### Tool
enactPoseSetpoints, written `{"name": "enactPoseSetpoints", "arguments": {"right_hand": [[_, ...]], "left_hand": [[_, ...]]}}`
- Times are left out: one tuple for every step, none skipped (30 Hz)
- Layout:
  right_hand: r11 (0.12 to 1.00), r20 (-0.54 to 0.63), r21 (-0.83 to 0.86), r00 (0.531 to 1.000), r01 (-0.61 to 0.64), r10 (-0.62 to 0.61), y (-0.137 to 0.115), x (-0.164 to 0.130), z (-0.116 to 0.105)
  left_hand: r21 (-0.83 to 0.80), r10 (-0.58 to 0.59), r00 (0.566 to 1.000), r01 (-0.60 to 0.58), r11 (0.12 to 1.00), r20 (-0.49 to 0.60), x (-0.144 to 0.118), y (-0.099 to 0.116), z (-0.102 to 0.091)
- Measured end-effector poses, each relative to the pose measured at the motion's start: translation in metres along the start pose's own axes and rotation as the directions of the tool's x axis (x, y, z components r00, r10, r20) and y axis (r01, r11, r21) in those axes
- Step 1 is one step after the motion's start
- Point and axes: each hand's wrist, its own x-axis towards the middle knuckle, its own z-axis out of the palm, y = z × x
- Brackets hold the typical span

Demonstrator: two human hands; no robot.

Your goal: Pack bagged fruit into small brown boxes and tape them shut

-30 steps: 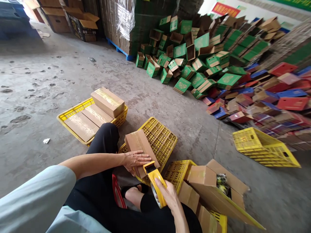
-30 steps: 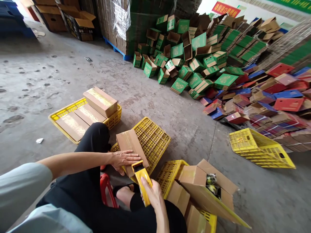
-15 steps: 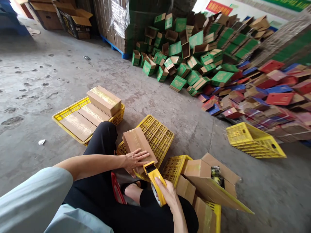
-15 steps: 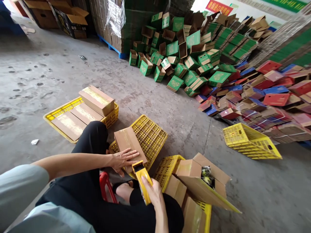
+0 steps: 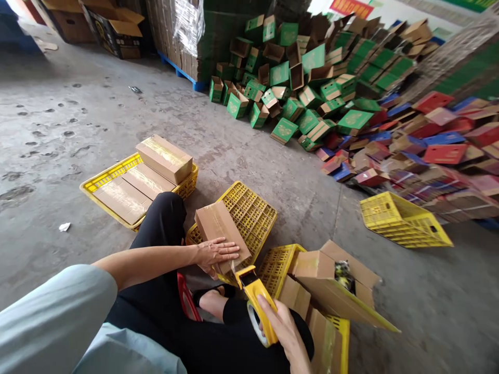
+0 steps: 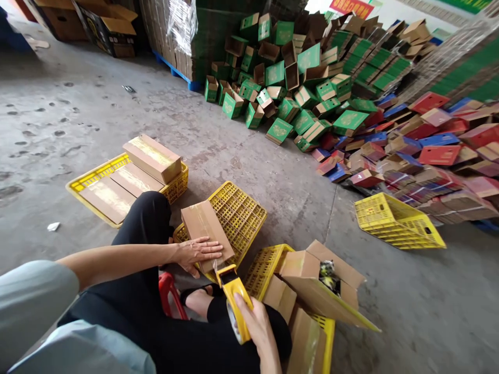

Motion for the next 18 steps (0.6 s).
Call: {"name": "enactPoseSetpoints", "arguments": {"right_hand": [[1.0,-0.009,-0.014,1.0,0.009,-0.009,-0.001,-0.003,0.001],[0.999,-0.02,-0.031,1.0,0.02,-0.021,-0.002,-0.005,0.004],[0.999,-0.033,-0.043,0.999,0.03,-0.031,-0.004,-0.006,0.006],[0.998,-0.045,-0.044,0.998,0.036,-0.038,-0.005,-0.007,0.008],[0.999,-0.055,-0.036,0.998,0.037,-0.039,-0.006,-0.008,0.01],[0.999,-0.06,-0.027,0.997,0.038,-0.039,-0.007,-0.009,0.011],[0.999,-0.062,-0.023,0.997,0.04,-0.041,-0.007,-0.009,0.011],[0.999,-0.059,-0.025,0.997,0.043,-0.045,-0.007,-0.009,0.011],[0.998,-0.054,-0.032,0.997,0.048,-0.049,-0.007,-0.009,0.01],[0.998,-0.045,-0.042,0.998,0.051,-0.052,-0.007,-0.009,0.01],[0.997,-0.038,-0.052,0.998,0.05,-0.052,-0.007,-0.009,0.009],[0.997,-0.033,-0.057,0.998,0.046,-0.048,-0.008,-0.009,0.009],[0.997,-0.029,-0.059,0.999,0.04,-0.041,-0.008,-0.009,0.009],[0.998,-0.027,-0.057,0.999,0.034,-0.036,-0.008,-0.011,0.009],[0.998,-0.024,-0.055,0.999,0.032,-0.033,-0.007,-0.013,0.008],[0.998,-0.02,-0.056,0.999,0.034,-0.035,-0.005,-0.017,0.006],[0.997,-0.015,-0.062,0.999,0.038,-0.039,-0.001,-0.021,0.003],[0.997,-0.009,-0.073,0.999,0.038,-0.039,0.003,-0.025,0.0]], "left_hand": [[0.0,-0.008,1.0,0.008,1.0,0.007,0.0,0.002,-0.001],[0.0,-0.02,1.0,0.02,1.0,0.019,0.001,0.004,-0.001],[0.004,-0.034,0.999,0.034,0.999,0.035,0.001,0.007,-0.002],[0.01,-0.044,0.998,0.044,0.999,0.052,0.003,0.011,-0.003],[0.014,-0.042,0.997,0.041,0.999,0.07,0.004,0.015,-0.003],[0.014,-0.027,0.996,0.025,1.0,0.086,0.005,0.02,-0.002],[0.006,-0.002,0.995,0.001,1.0,0.096,0.007,0.024,-0.002],[-0.008,0.026,0.995,-0.025,1.0,0.1,0.009,0.027,-0.001],[-0.025,0.049,0.994,-0.046,0.999,0.102,0.01,0.03,0.0],[-0.04,0.062,0.993,-0.058,0.998,0.104,0.011,0.032,0.001],[-0.051,0.064,0.992,-0.058,0.997,0.106,0.011,0.032,0.001],[-0.058,0.06,0.992,-0.054,0.997,0.111,0.012,0.032,0.001],[-0.062,0.06,0.991,-0.053,0.997,0.118,0.012,0.031,0.001],[-0.065,0.063,0.99,-0.055,0.996,0.124,0.011,0.03,0.001],[-0.067,0.066,0.99,-0.058,0.996,0.126,0.011,0.029,0.001],[-0.067,0.069,0.99,-0.061,0.996,0.124,0.01,0.028,0.0],[-0.067,0.072,0.99,-0.064,0.996,0.12,0.01,0.028,0.0],[-0.065,0.074,0.991,-0.067,0.996,0.116,0.009,0.027,0.001]]}}
